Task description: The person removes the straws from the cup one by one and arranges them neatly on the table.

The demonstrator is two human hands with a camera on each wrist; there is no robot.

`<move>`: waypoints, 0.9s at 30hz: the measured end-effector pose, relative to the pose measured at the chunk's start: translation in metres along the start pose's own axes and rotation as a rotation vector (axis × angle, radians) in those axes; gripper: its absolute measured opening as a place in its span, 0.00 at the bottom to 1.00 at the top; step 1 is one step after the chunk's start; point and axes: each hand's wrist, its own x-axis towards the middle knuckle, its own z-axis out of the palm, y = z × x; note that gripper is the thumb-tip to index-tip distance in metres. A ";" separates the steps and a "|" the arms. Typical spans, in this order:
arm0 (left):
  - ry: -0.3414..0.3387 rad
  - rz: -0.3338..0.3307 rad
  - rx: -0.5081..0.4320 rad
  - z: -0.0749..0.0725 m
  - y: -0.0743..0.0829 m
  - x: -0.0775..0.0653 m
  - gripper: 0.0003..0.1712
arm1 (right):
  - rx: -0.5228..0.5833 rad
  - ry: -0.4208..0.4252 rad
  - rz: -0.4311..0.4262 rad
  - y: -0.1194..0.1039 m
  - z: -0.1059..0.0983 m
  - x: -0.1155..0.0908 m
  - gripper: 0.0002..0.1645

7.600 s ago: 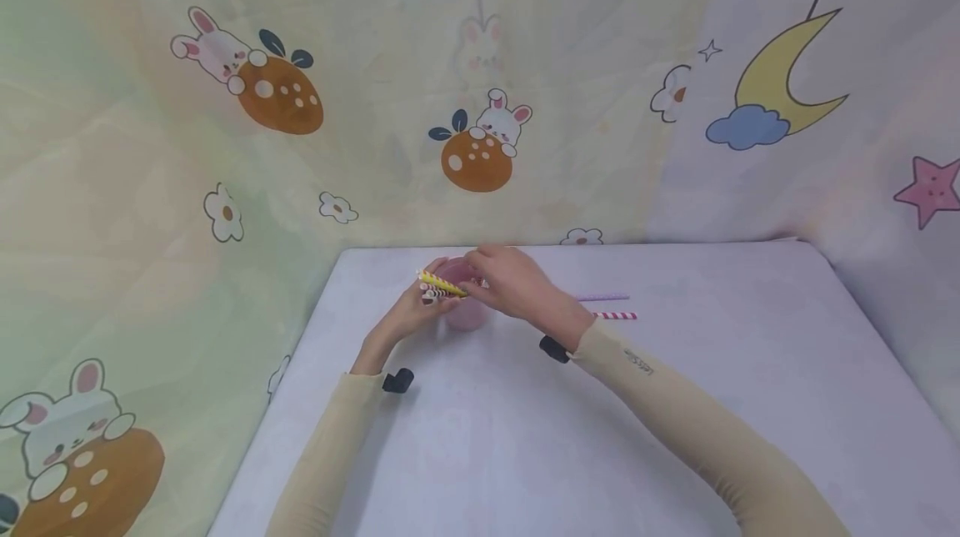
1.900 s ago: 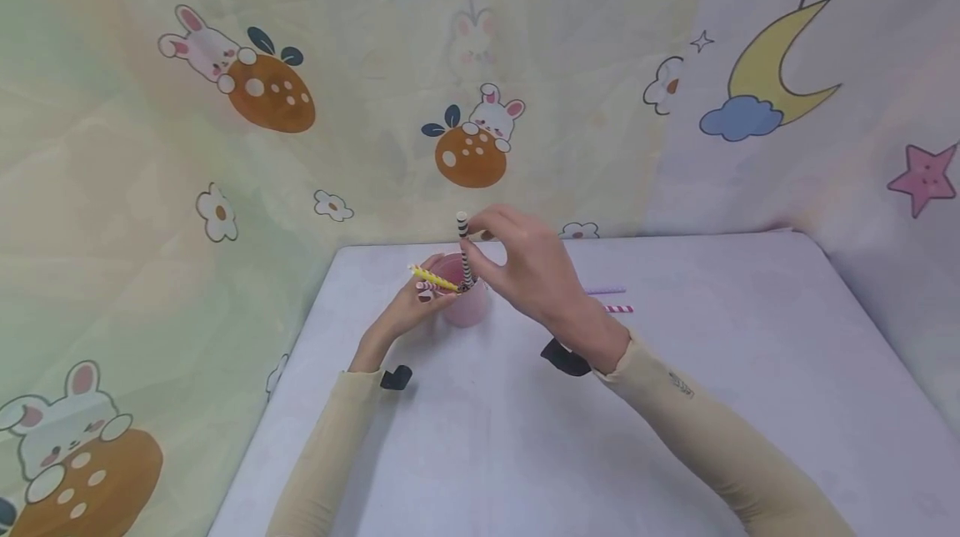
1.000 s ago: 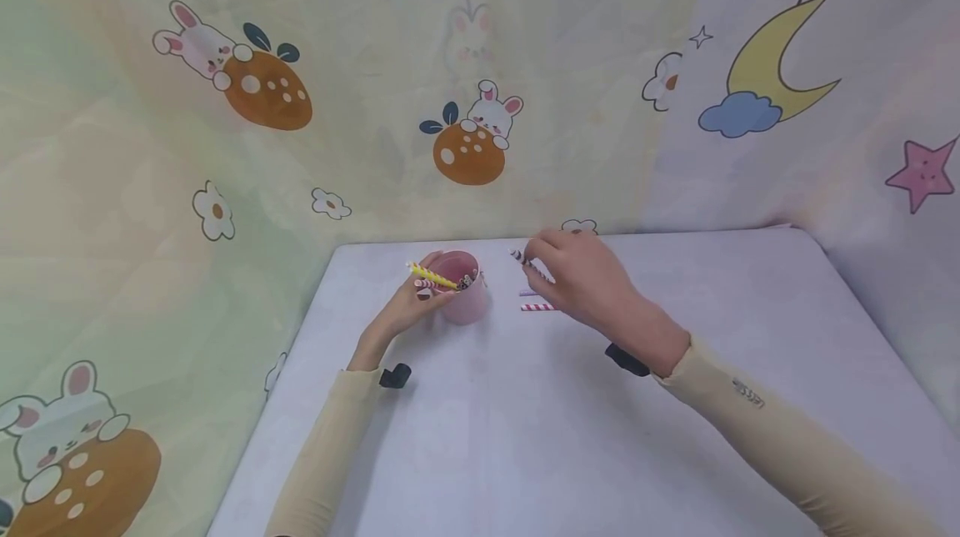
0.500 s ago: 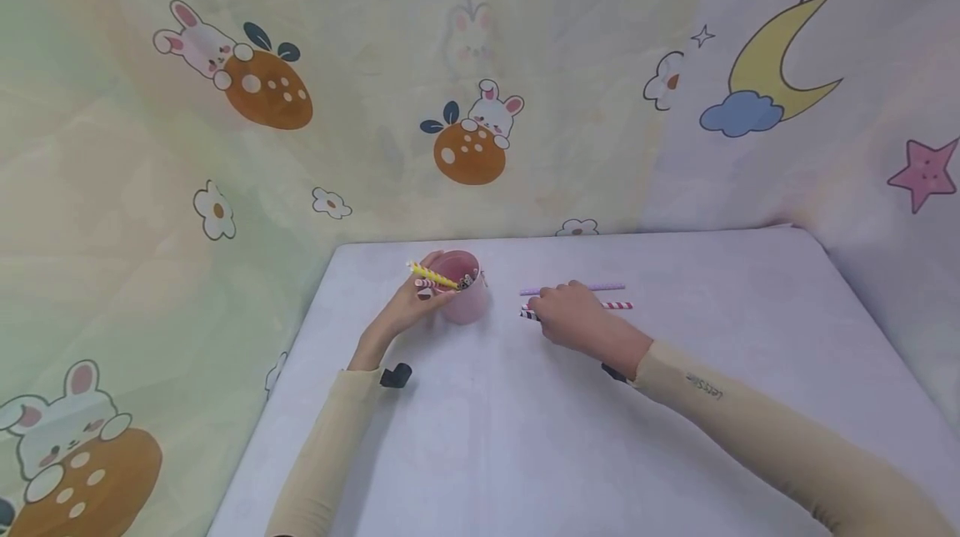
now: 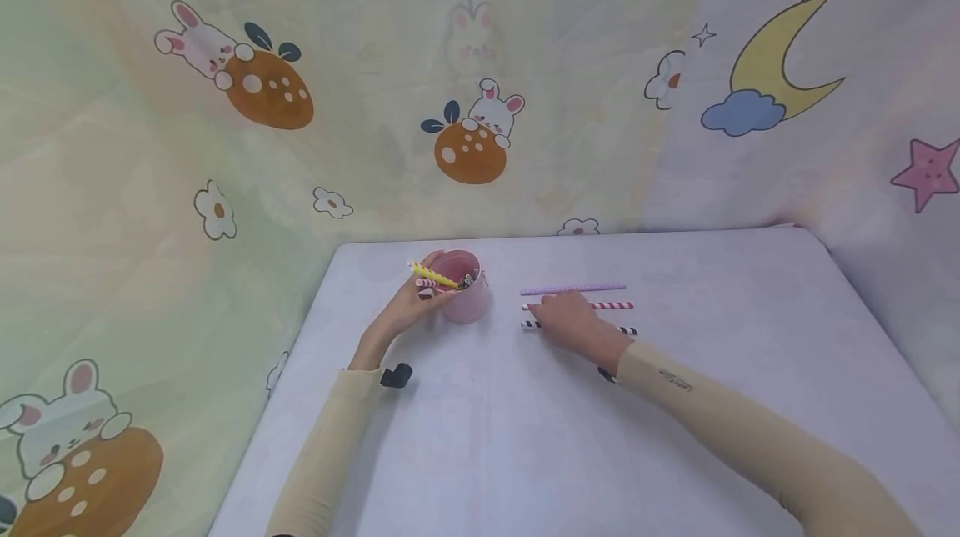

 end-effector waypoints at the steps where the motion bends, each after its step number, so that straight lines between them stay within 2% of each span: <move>1: 0.001 0.001 -0.002 0.000 0.000 0.000 0.49 | -0.007 -0.003 0.000 0.000 0.002 0.001 0.11; 12: -0.001 -0.011 -0.002 0.001 0.000 0.001 0.49 | -0.015 0.013 0.026 -0.003 0.013 0.002 0.12; 17: -0.006 -0.030 0.015 0.000 0.000 0.001 0.51 | -0.012 0.033 0.027 -0.003 0.014 0.000 0.12; 27: -0.006 -0.044 0.017 0.000 0.000 0.001 0.51 | 0.028 0.016 0.044 -0.005 0.011 0.000 0.13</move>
